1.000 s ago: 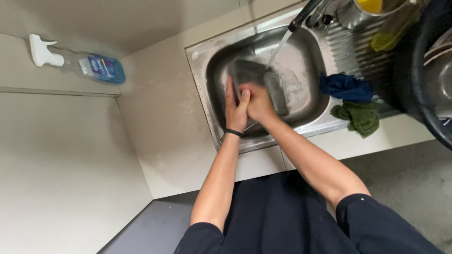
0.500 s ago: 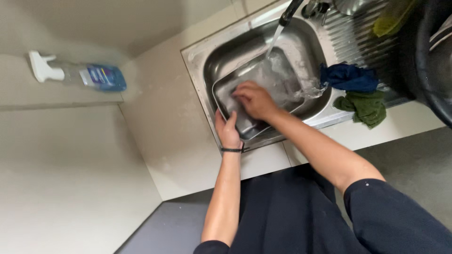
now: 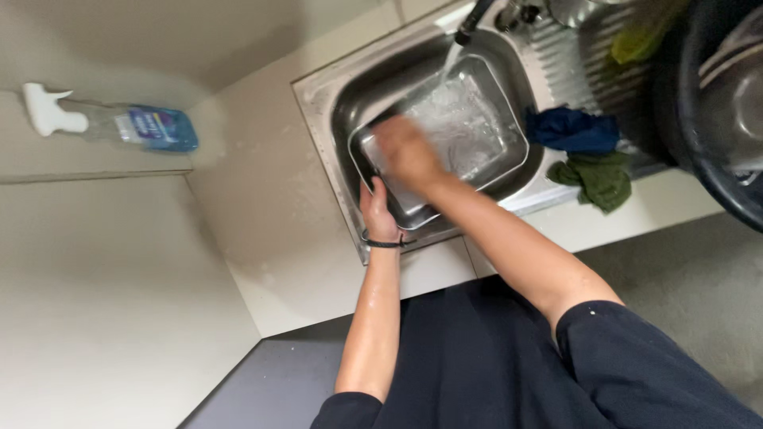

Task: The person washes various kitchen items in a stainless steel sink using a sponge and running water. They scrub and rinse a metal lid, a small metal pot, a metal strainer, a rectangular metal tray, and a pair of tongs, placing each item into a black basin to the right of the sink after cleaning.

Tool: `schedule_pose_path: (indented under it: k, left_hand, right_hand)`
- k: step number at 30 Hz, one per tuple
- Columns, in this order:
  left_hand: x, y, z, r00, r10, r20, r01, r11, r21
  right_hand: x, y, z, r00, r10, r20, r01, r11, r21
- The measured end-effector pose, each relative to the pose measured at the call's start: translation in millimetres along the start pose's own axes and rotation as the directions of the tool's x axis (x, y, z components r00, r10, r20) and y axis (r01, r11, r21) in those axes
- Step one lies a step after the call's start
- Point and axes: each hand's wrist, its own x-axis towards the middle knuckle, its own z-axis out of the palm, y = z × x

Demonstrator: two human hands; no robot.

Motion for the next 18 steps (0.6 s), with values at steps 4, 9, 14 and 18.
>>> schedule_pose_path:
  k: [4,9,14,18]
  left_hand:
    - [10,-1,-17,0.997,-0.073,0.010,0.072,0.997,0.029]
    - [29,-2,-44,0.999,-0.015,-0.028,0.016,0.999,0.040]
    - [21,-9,-19,0.998,0.058,0.029,-0.064,0.963,0.263]
    - [32,15,-17,0.981,0.188,0.041,-0.192,0.933,0.304]
  right_hand:
    - [6,-30,-15,0.991,-0.104,-0.089,0.109,0.992,0.064]
    - [0,-51,-17,0.995,-0.039,0.093,0.022,0.984,0.179]
    - [15,-27,-17,0.989,0.134,-0.064,-0.134,0.991,0.008]
    - [-23,-26,-25,0.998,-0.033,0.045,0.028,0.995,0.093]
